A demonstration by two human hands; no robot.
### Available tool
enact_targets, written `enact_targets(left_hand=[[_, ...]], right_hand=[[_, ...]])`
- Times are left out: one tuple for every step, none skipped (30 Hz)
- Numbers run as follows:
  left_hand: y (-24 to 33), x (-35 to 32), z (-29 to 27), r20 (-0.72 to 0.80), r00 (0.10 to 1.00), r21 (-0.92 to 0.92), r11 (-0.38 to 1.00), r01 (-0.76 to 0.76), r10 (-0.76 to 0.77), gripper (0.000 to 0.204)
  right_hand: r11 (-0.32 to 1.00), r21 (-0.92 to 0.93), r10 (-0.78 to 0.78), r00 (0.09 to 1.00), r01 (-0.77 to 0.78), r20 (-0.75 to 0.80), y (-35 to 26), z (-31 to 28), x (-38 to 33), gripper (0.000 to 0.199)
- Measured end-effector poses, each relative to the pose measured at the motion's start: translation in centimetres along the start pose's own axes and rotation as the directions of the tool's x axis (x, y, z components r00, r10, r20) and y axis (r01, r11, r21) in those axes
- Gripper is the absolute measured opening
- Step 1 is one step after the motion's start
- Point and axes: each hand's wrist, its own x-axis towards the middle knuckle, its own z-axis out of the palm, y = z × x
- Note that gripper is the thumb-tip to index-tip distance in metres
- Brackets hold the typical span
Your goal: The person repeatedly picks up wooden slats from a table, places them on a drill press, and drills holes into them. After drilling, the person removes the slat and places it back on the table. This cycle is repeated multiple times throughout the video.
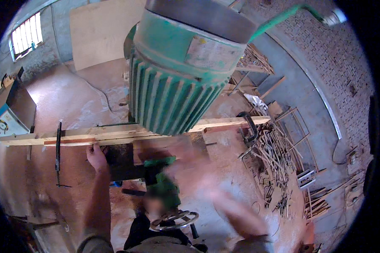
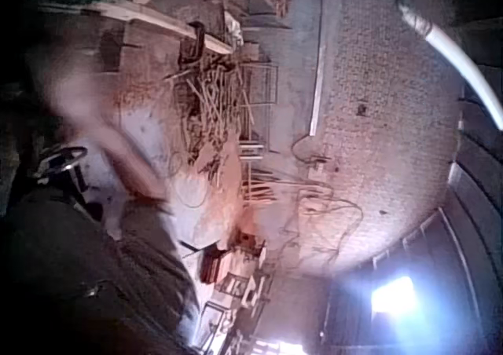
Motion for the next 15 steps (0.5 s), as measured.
enact_targets(left_hand=[[0.1, -0.1, 0.1, -0.017, 1.000, 0.047, 0.999, -0.012, 0.013, 0.026], [0.2, -0.2, 0.1, -0.032, 0.999, 0.101, 0.994, -0.027, 0.030, 0.026], [0.4, -0.3, 0.1, -0.050, 0.997, 0.159, 0.986, -0.042, 0.050, 0.027], [0.5, -0.5, 0.1, -0.029, 0.997, 0.104, 0.992, -0.068, 0.071, 0.026], [0.5, -0.6, 0.1, -0.056, 0.995, 0.170, 0.983, -0.073, 0.084, 0.026], [0.6, -0.6, 0.1, -0.061, 0.995, 0.189, 0.980, -0.065, 0.078, 0.026], [0.6, -0.6, 0.1, -0.007, 0.995, 0.152, 0.984, -0.094, 0.096, 0.026], [0.6, -0.6, 0.0, -0.002, 0.985, 0.180, 0.969, -0.167, 0.170, 0.026], [0.5, -0.7, -0.2, -0.003, 0.995, 0.133, 0.986, -0.097, 0.099, 0.025], [0.3, -0.5, 0.0, -0.003, 0.999, 0.065, 0.997, -0.040, 0.040, 0.024], [0.3, -0.4, 0.1, 0.019, 0.999, -0.040, 0.998, 0.047, -0.046, 0.023], [0.1, -0.6, 0.3, 0.006, 0.999, -0.019, 0.999, 0.033, -0.033, 0.018], [0.0, -0.7, 0.7, 0.013, 0.999, 0.097, 0.995, 0.029, -0.031, 0.018], [-0.2, -0.9, 1.3, 0.050, 0.998, 0.176, 0.984, 0.034, -0.044, 0.018], [-0.2, -1.1, 1.9, 0.087, 0.994, 0.259, 0.965, 0.039, -0.063, 0.019]], right_hand=[[0.993, -0.103, -0.038, 0.975, 0.062, 0.220, 1.3, 6.1, -0.5, 0.067], [0.959, -0.167, -0.160, 0.927, 0.227, 0.340, 2.4, 10.7, -0.3, 0.060], [0.995, -0.022, -0.067, 0.846, 0.093, 0.529, 2.7, 14.4, -0.5, 0.050], [0.992, -0.054, -0.066, 0.827, 0.115, 0.558, 3.8, 15.3, -0.5, 0.051], [0.986, -0.124, -0.015, 0.795, 0.112, 0.607, 4.5, 15.5, -0.5, 0.053], [0.984, -0.119, -0.032, 0.778, 0.136, 0.627, 4.8, 15.0, -0.4, 0.055], [0.997, -0.066, 0.008, 0.847, 0.033, 0.532, 6.4, 13.0, 0.0, 0.044], [0.998, 0.060, 0.004, 0.909, -0.032, 0.417, 8.8, 9.3, -0.2, 0.038], [0.819, 0.481, 0.155, 0.927, -0.314, 0.342, 11.3, 6.2, -1.3, 0.037], [0.311, 0.906, 0.211, 0.950, -0.288, 0.230, 13.9, 2.9, -2.5, 0.041], [0.438, 0.855, 0.445, 0.894, -0.277, 0.061, 16.4, 1.1, -3.1, 0.037], [0.741, 0.614, 0.422, 0.900, -0.272, -0.110, 18.9, -0.4, -4.3, 0.033], [0.914, 0.268, 0.372, 0.891, -0.303, -0.261, 21.0, -1.5, -5.5, 0.030], [0.853, 0.432, 0.428, 0.868, -0.294, -0.254, 22.7, -2.2, -6.7, 0.028], [0.751, 0.578, 0.522, 0.822, -0.318, -0.227, 24.0, -2.7, -7.9, 0.028]])
